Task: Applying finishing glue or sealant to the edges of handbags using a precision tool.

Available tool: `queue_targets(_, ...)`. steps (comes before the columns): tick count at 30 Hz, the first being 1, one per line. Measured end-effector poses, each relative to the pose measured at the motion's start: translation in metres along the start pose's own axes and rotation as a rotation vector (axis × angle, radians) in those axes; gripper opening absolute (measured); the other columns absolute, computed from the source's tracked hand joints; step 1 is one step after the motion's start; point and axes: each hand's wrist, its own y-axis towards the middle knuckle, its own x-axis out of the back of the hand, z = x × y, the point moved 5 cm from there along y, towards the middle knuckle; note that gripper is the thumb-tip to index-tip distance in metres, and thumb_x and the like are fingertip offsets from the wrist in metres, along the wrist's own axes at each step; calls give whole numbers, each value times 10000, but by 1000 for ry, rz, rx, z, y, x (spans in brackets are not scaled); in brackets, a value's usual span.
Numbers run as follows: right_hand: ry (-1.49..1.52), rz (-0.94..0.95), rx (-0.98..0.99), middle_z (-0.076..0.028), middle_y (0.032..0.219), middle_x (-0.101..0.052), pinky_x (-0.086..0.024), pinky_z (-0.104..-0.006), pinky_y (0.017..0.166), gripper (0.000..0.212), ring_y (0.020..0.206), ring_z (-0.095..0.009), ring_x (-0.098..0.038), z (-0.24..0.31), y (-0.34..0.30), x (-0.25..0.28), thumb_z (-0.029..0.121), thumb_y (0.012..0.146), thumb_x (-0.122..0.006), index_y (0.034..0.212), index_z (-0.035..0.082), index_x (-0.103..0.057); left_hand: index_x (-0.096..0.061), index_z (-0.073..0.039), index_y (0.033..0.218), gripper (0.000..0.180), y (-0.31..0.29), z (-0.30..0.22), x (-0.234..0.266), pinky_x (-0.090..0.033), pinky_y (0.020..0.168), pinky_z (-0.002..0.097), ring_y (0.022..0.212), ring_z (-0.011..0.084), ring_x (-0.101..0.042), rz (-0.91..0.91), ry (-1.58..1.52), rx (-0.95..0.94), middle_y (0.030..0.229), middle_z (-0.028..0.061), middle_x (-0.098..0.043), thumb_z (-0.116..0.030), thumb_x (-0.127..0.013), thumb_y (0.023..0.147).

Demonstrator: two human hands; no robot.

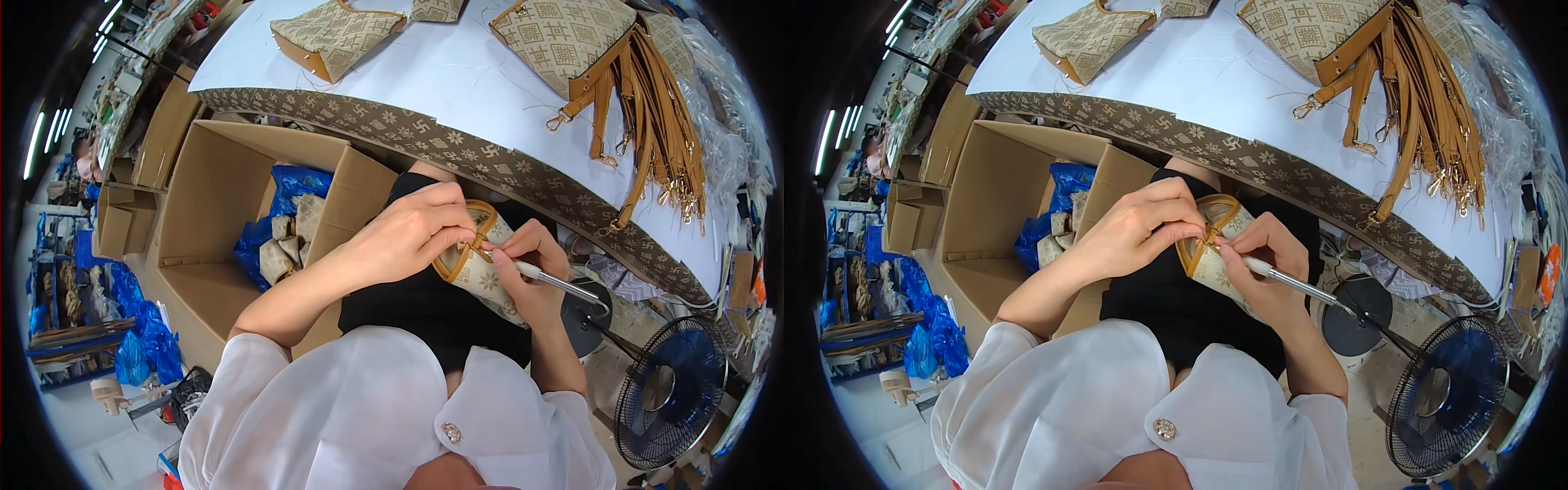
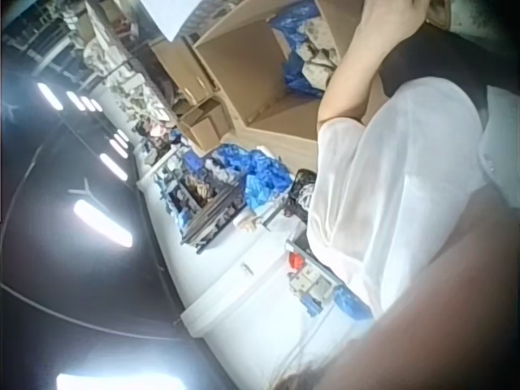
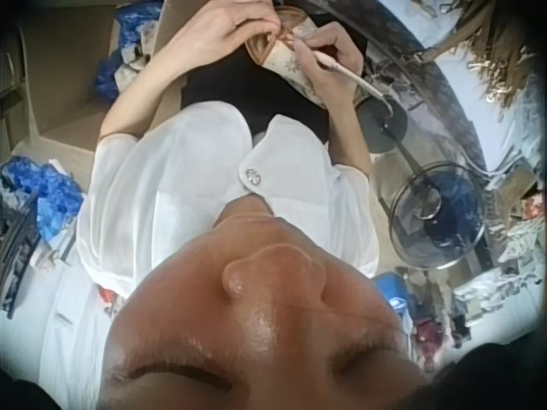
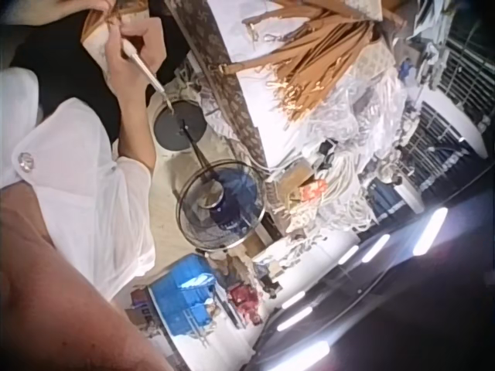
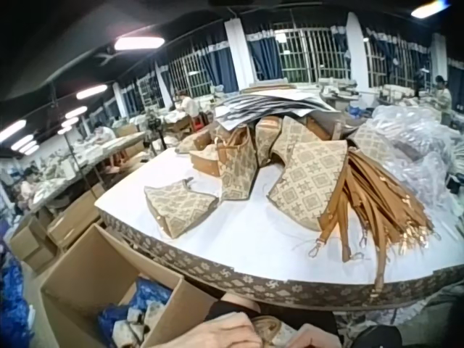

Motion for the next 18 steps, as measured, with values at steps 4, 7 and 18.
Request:
queue_targets(4, -50, 4, 9, -97, 833, -540, -562, -270, 783, 135, 737, -131, -581, -1, -2, 1, -122, 815, -632, 810, -20, -545, -640, 24, 908, 111, 3, 8, -8, -469, 716, 369, 804, 291, -566, 26, -125, 68, 874, 113, -537, -85, -626, 912)
queue_targets(7, -67, 2, 10, -102, 844, -551, -556, -263, 778, 144, 756, -137, -598, -4, -3, 1, -133, 808, -636, 812, -20, -547, -634, 28, 910, 120, 5, 10, -10, -468, 713, 373, 798, 291, -565, 25, -148, 74, 869, 114, -531, -90, -614, 923)
queue_targets(18, -119, -12, 24, -102, 865, -582, -492, -209, 644, 154, 714, -112, -590, 1, -5, -1, -114, 796, -677, 820, -9, -568, -633, 31, 914, 117, 5, 12, -12, -463, 707, 371, 789, 291, -562, 40, -161, 98, 864, 117, -528, -83, -607, 927)
